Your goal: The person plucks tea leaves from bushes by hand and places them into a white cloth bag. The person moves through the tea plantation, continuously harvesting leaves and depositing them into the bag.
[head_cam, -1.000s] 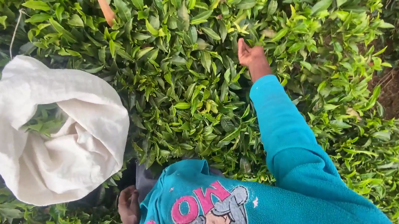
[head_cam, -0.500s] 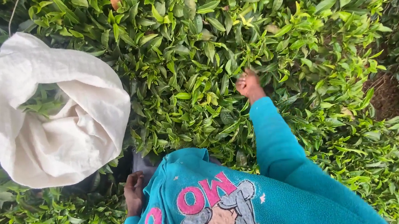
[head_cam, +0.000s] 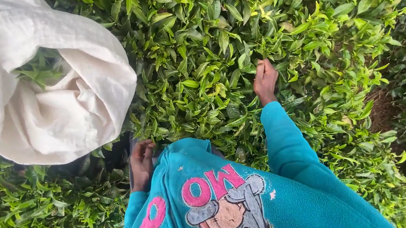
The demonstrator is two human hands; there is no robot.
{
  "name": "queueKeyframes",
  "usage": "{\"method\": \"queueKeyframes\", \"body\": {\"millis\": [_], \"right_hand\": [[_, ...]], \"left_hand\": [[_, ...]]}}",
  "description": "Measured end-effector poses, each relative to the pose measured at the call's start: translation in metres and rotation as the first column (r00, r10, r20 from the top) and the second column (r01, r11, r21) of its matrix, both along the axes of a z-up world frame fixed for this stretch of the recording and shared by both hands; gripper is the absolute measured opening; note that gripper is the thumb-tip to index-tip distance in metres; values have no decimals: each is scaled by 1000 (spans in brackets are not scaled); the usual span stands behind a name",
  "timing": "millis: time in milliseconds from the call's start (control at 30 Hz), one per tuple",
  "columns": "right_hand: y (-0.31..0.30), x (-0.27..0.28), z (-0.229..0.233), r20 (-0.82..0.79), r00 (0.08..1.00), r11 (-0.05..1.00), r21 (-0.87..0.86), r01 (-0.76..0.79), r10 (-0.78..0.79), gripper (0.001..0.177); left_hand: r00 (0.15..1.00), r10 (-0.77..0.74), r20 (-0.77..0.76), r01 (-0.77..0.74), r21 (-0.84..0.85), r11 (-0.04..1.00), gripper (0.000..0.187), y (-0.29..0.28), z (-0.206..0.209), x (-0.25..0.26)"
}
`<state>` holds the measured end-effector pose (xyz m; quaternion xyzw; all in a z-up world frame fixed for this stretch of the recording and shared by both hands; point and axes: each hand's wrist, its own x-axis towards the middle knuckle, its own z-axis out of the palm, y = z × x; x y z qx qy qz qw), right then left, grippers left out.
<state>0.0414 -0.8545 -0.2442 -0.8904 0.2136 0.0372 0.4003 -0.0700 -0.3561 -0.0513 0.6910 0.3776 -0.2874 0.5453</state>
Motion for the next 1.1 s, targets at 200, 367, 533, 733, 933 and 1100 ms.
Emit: {"method": "queueKeyframes", "body": {"millis": [200,367,533,733,933,1100], "right_hand": [[-16,-51,-103,-576,764,922,-46,-385,290,39],[12,-34,-87,-604,696,833,-91,-546,390,7],[79,7,51,-293,772,754,-201,-626,563,24],[149,-4,95,-51,849,849,72,-523,527,41],[289,-51,149,-221,773,791,328,-516,595,54],[392,-90,183,-315,755,788,461,-409,576,55]], "left_hand": [[999,12,51,-10,-39,999,17,-22,-39,-28],[999,-43,-25,44,74,996,15,-19,-62,-20],[975,-123,-184,158,192,968,23,-24,-124,-30],[708,-605,-366,679,113,726,26,-38,-167,-51],[591,-735,-333,760,-76,646,51,-23,-150,-38],[848,-519,108,530,-214,821,48,30,-160,-70]]}}
